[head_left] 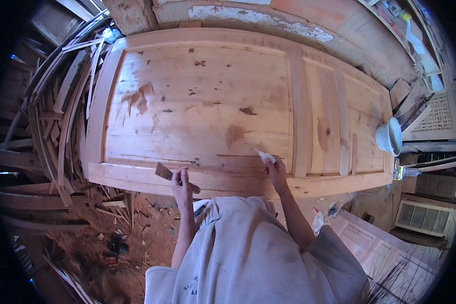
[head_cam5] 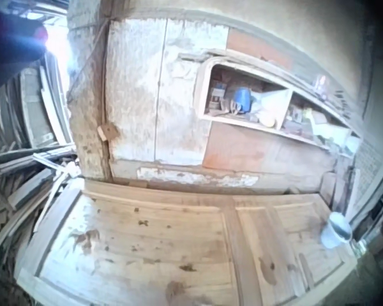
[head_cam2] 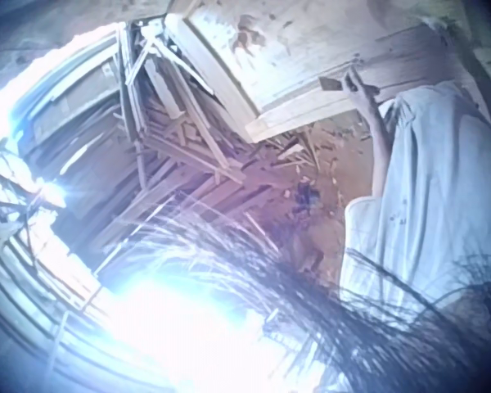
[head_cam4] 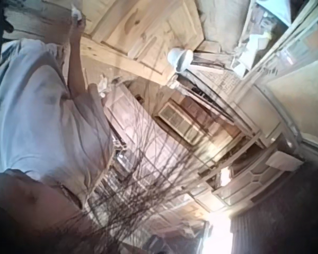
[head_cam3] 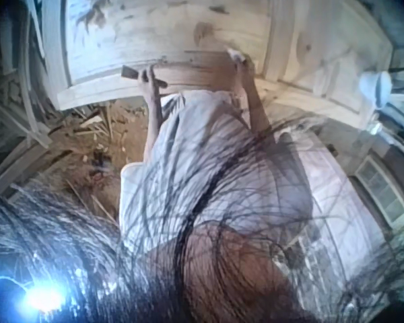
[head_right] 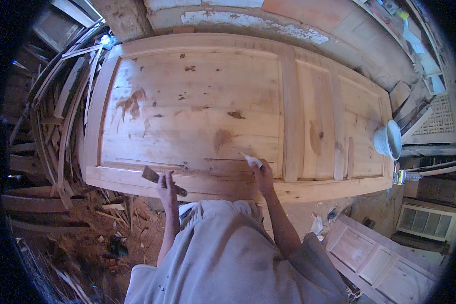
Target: The person is applying glue from a bottle into the joints and gaps of a wooden door, then uses a putty knife to spread the glue and a scraper to level it.
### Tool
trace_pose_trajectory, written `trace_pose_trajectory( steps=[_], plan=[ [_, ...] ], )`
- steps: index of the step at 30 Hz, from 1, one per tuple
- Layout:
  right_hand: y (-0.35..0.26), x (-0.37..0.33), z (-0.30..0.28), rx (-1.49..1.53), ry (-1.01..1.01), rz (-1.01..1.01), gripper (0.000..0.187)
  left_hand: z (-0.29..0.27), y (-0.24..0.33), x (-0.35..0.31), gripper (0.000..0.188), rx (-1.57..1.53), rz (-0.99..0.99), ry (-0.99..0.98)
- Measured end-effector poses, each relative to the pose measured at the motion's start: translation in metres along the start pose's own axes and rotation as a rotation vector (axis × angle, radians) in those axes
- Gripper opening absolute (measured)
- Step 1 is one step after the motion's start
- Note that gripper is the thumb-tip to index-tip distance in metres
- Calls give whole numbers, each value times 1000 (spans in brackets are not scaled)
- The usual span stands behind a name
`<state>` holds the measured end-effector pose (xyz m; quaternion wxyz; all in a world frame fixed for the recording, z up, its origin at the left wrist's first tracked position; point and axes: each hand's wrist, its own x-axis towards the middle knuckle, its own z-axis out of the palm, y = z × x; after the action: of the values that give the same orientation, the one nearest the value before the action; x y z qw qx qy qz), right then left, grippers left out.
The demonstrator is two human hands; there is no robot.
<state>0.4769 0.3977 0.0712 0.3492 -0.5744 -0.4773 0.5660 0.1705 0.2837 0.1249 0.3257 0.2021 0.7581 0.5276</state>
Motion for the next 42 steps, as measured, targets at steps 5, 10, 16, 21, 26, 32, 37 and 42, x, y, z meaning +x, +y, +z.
trace_pose_trajectory(
  steps=[5,10,16,21,26,32,37,42],
  plan=[
    [16,27,-25,-126,67,-93,28,-27,-6,1,31,-24,-5,125],
    [30,39,-30,-394,153,-209,30,-32,-5,3,32,-92,-23,172],
    [15,37,-14,-433,229,-241,32,-27,5,-2,32,-110,-52,176],
    [20,41,-19,-511,229,-200,32,-20,-2,-1,31,-75,-1,171],
    [18,44,-21,-524,190,-145,29,-21,1,-2,31,-67,2,183],
    [23,49,-22,-571,225,-205,29,-25,-2,-1,31,-85,-23,171],
    [21,49,-19,-622,223,-215,31,-25,-3,-3,31,-91,-5,168],
    [22,50,-21,-618,215,-180,31,-23,4,-5,32,-48,-14,174]
  ],
)
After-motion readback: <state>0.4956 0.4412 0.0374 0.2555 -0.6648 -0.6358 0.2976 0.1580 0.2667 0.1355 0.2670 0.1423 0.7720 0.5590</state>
